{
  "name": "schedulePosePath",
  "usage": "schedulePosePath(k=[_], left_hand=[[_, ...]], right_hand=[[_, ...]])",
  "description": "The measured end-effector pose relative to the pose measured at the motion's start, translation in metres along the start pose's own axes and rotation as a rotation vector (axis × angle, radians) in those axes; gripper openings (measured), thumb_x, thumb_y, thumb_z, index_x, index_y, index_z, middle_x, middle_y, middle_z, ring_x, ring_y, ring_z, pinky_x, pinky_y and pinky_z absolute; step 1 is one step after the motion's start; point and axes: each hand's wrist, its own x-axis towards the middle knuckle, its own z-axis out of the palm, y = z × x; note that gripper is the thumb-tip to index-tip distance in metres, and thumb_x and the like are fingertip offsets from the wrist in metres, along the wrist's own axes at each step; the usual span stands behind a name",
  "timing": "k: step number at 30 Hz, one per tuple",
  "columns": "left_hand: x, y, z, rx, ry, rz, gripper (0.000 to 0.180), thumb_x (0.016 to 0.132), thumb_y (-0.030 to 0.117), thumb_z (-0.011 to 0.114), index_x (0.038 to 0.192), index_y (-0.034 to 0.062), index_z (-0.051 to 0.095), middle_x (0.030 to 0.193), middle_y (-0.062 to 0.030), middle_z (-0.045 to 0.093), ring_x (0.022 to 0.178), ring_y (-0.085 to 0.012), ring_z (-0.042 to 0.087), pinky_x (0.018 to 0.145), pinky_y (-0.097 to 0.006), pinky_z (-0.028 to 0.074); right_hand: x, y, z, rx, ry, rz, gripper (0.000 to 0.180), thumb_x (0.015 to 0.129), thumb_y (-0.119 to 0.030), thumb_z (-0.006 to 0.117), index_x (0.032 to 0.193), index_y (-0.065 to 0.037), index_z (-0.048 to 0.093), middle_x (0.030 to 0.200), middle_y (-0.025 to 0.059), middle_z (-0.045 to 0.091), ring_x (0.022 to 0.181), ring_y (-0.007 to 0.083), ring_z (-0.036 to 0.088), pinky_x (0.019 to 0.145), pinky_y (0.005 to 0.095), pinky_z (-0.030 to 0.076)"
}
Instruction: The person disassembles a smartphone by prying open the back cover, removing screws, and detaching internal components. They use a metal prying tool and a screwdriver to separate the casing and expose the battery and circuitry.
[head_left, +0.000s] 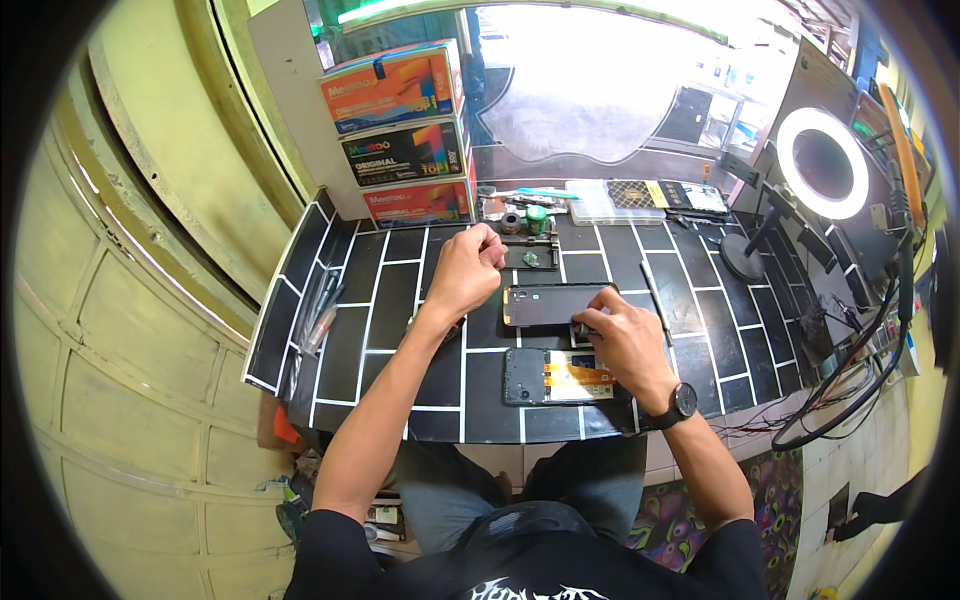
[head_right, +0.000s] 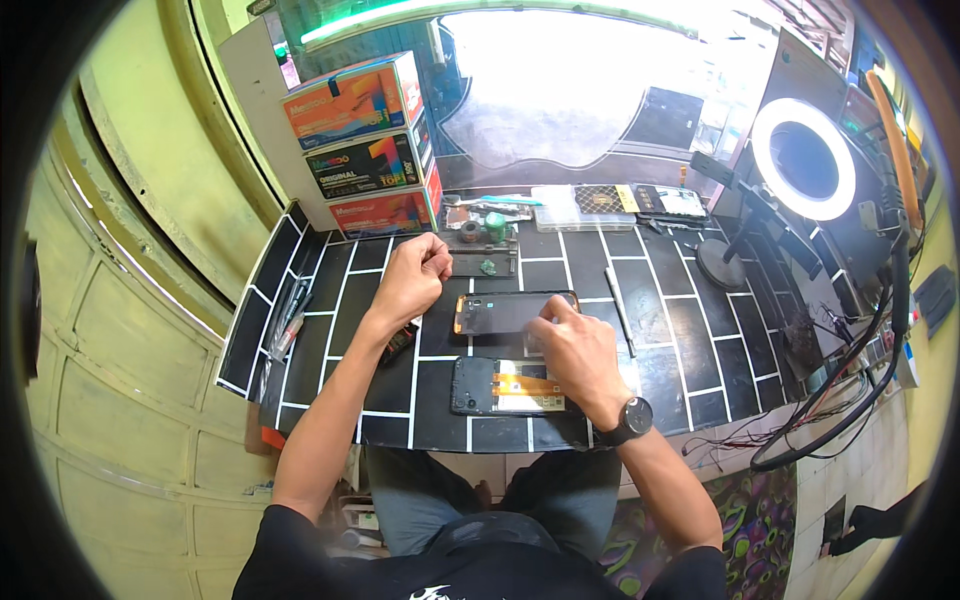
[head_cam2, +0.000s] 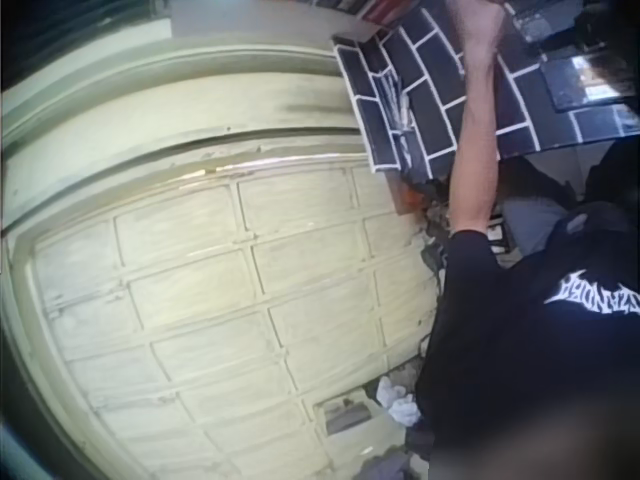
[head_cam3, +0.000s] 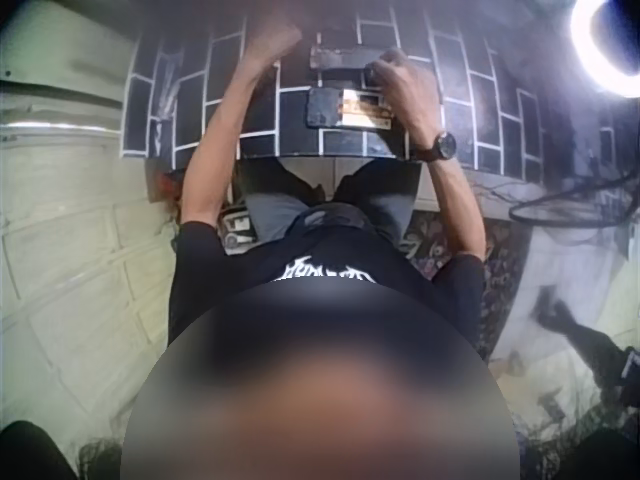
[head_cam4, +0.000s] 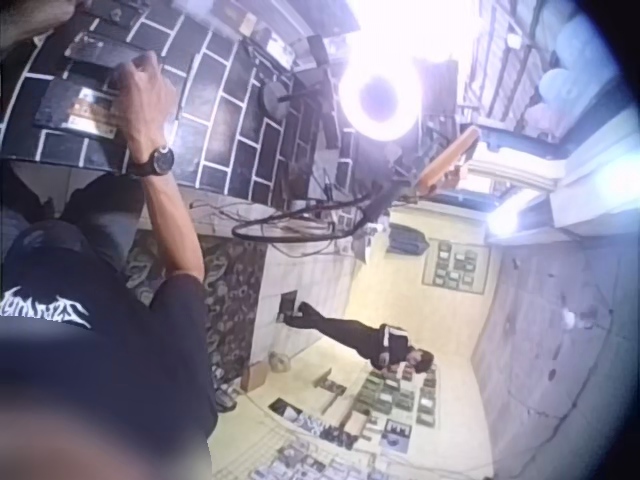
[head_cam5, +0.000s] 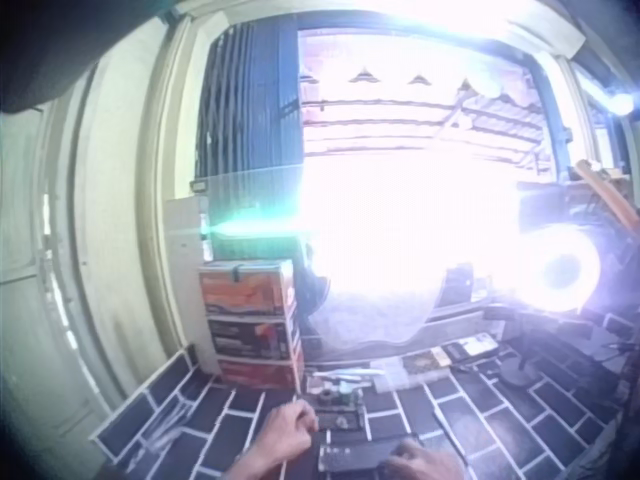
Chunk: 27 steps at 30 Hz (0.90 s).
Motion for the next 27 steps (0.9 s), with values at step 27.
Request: schedulePosePath(k=[27], left_hand=[[0.000, 0.031, 0.026, 0.118, -0.292, 0.033, 0.015, 0.089, 0.003, 0.074, 0.102, 0.0001, 0.079, 0.091, -0.0165, 0.078, 0.083, -0.0225, 0.074, 0.078, -0.035, 0.055]], right_hand=[[-0.010, 0.013, -0.051, 1.611, 0.198, 0.764, 0.049, 0.106, -0.006, 0.057, 0.153, -0.001, 0.040, 0.120, 0.0104, 0.061, 0.097, 0.0174, 0.066, 0.082, 0.0294, 0.059]])
